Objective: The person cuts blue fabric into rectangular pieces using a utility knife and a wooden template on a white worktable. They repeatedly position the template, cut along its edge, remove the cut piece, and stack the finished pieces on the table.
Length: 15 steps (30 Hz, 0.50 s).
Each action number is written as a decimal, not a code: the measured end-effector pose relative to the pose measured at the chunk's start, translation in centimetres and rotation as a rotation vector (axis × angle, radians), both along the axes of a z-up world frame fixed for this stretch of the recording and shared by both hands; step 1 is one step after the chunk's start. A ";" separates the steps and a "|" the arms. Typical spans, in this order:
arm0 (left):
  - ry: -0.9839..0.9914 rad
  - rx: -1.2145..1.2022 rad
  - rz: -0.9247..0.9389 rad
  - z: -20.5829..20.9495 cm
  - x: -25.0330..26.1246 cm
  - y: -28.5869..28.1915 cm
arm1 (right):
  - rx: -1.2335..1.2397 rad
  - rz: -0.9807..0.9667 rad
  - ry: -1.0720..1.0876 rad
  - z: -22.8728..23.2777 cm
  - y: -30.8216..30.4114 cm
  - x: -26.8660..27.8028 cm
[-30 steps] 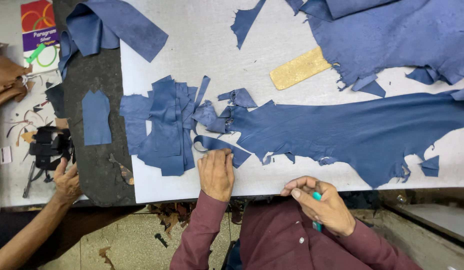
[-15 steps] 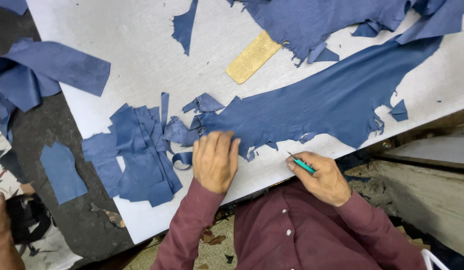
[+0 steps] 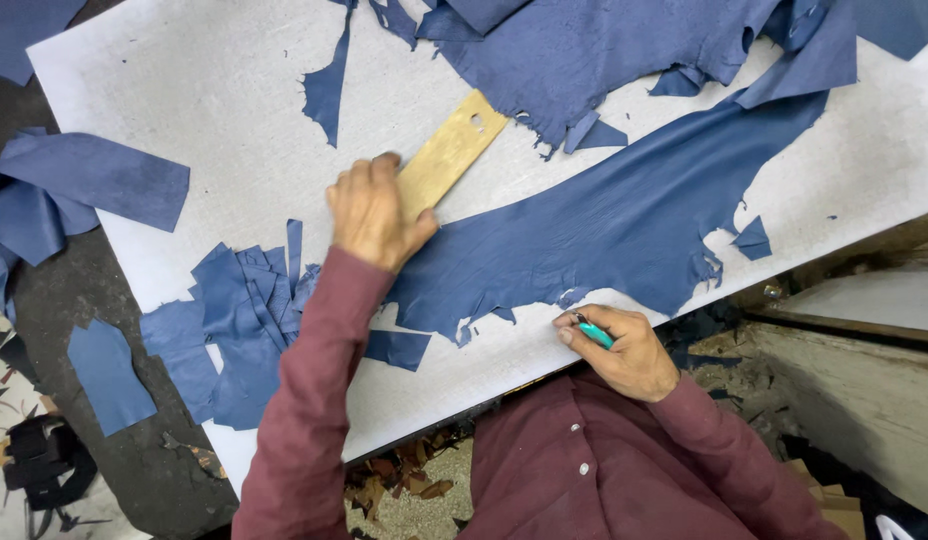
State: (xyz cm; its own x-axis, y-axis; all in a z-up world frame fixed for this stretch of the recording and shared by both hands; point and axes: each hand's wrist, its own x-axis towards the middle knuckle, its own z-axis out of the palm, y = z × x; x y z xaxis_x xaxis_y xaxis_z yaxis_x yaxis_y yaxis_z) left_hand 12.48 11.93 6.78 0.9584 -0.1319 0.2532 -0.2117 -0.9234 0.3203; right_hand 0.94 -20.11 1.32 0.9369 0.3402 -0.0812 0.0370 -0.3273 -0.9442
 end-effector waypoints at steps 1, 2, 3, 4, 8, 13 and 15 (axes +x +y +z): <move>-0.054 -0.035 -0.039 1.5 -2.1 0.5 | 0.044 0.014 0.012 0.2 -0.5 0.3; -0.035 -0.058 0.012 2.7 -4.0 0.6 | 0.087 0.028 0.024 0.2 -0.9 0.7; -0.010 -0.083 0.070 3.5 -6.0 0.3 | 0.156 -0.017 0.044 0.4 -1.5 1.3; -0.013 -0.109 0.032 3.6 -7.6 -0.4 | 0.224 -0.063 0.064 0.5 -2.2 1.9; -0.011 -0.169 -0.070 -0.4 -11.4 -6.4 | 0.159 -0.239 0.130 1.1 -5.1 5.6; -0.073 0.009 0.092 -3.7 -12.3 -8.6 | -0.357 -0.104 -0.516 2.4 -5.2 7.9; -0.056 0.013 0.154 -3.7 -12.9 -8.1 | -0.350 -0.006 -0.546 2.7 -4.5 7.9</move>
State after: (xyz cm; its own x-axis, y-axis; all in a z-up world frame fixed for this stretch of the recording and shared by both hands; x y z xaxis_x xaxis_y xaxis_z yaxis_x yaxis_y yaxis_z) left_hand -0.44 3.85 3.06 0.9518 0.0123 0.3064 -0.0844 -0.9501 0.3002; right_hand 8.89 -24.60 4.02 0.8765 0.3749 0.3021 0.4789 -0.6142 -0.6272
